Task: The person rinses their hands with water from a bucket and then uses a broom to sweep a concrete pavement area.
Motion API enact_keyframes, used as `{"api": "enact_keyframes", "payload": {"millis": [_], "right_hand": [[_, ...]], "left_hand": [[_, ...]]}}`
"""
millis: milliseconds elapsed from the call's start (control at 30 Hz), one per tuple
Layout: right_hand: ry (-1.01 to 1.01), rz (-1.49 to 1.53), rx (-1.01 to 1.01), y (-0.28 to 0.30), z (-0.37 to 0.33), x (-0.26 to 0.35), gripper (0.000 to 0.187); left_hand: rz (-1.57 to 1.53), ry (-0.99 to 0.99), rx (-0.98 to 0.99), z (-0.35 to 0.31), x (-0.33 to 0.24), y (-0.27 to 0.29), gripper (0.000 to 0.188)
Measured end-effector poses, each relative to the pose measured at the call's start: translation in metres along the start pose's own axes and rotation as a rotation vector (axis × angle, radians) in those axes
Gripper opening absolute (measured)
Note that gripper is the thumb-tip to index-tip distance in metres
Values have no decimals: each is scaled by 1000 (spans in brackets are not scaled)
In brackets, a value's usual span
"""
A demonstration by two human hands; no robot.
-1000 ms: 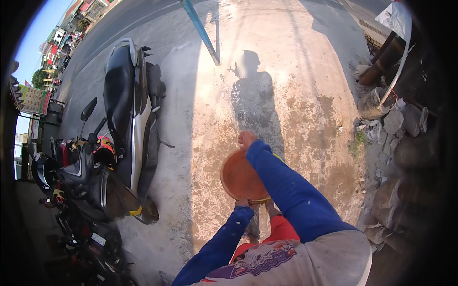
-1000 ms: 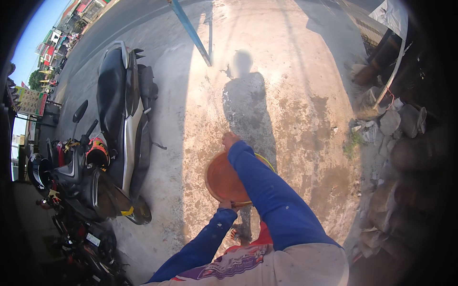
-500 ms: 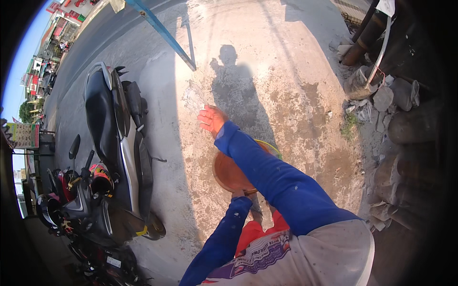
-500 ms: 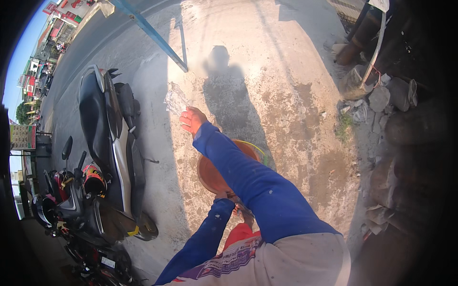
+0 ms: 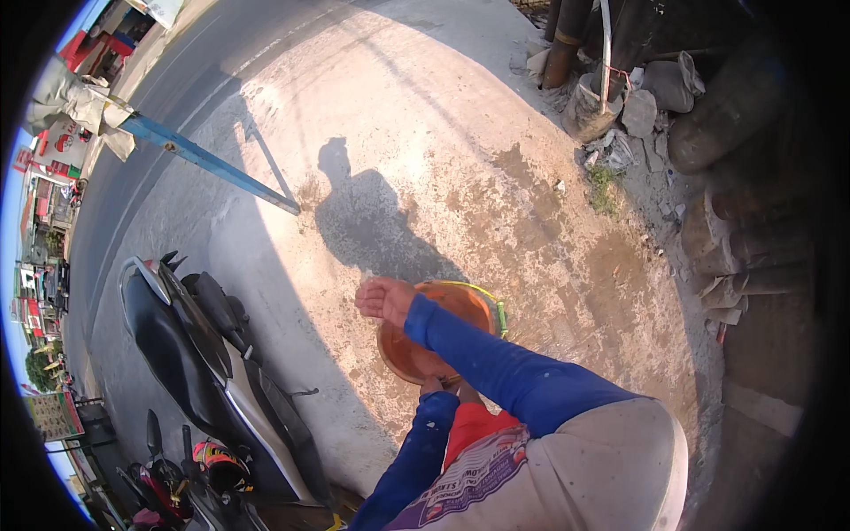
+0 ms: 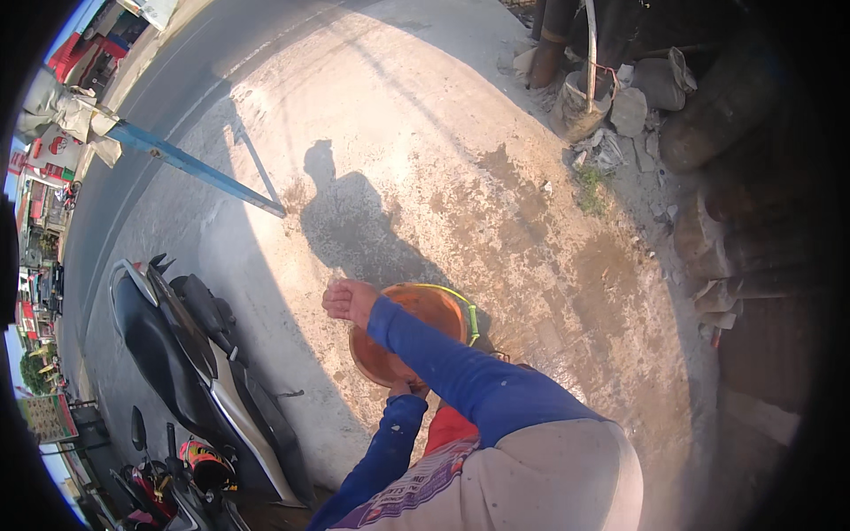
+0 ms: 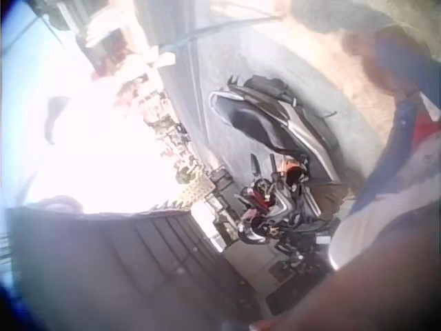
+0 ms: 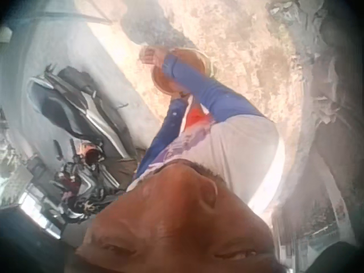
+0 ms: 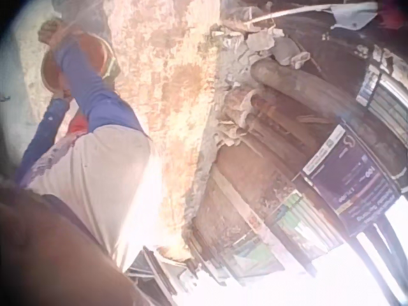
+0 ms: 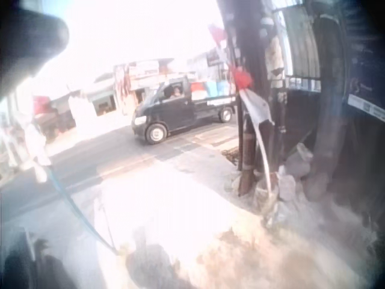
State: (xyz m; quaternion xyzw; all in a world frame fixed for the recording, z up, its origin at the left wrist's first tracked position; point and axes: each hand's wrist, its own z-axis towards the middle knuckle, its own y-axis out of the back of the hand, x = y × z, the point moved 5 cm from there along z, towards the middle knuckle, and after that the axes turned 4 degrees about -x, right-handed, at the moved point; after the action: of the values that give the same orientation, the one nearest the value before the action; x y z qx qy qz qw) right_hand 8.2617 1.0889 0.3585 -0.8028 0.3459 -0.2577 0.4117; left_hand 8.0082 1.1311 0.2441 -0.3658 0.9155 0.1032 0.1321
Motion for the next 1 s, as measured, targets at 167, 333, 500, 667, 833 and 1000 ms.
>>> {"api": "enact_keyframes", "payload": {"millis": [167, 333, 500, 667, 833, 1000], "right_hand": [[280, -524, -501, 42, 26, 57, 32], [-147, -633, -804, 242, 3, -17, 33], [-53, 127, -387, 127, 53, 6, 33], [852, -652, -418, 41, 6, 200, 26], [1081, -937, -948, 100, -140, 338, 13], [427, -973, -1612, 422, -314, 337, 47]], "left_hand": [[77, 29, 87, 12, -34, -16, 17], [126, 69, 139, -46, -58, -46, 25], [168, 36, 167, -33, -81, -64, 27], [802, -319, 338, -38, -83, -120, 26], [1079, -424, 514, 9, -100, -186, 26], [545, 10, 275, -69, -39, -291, 35]]}}
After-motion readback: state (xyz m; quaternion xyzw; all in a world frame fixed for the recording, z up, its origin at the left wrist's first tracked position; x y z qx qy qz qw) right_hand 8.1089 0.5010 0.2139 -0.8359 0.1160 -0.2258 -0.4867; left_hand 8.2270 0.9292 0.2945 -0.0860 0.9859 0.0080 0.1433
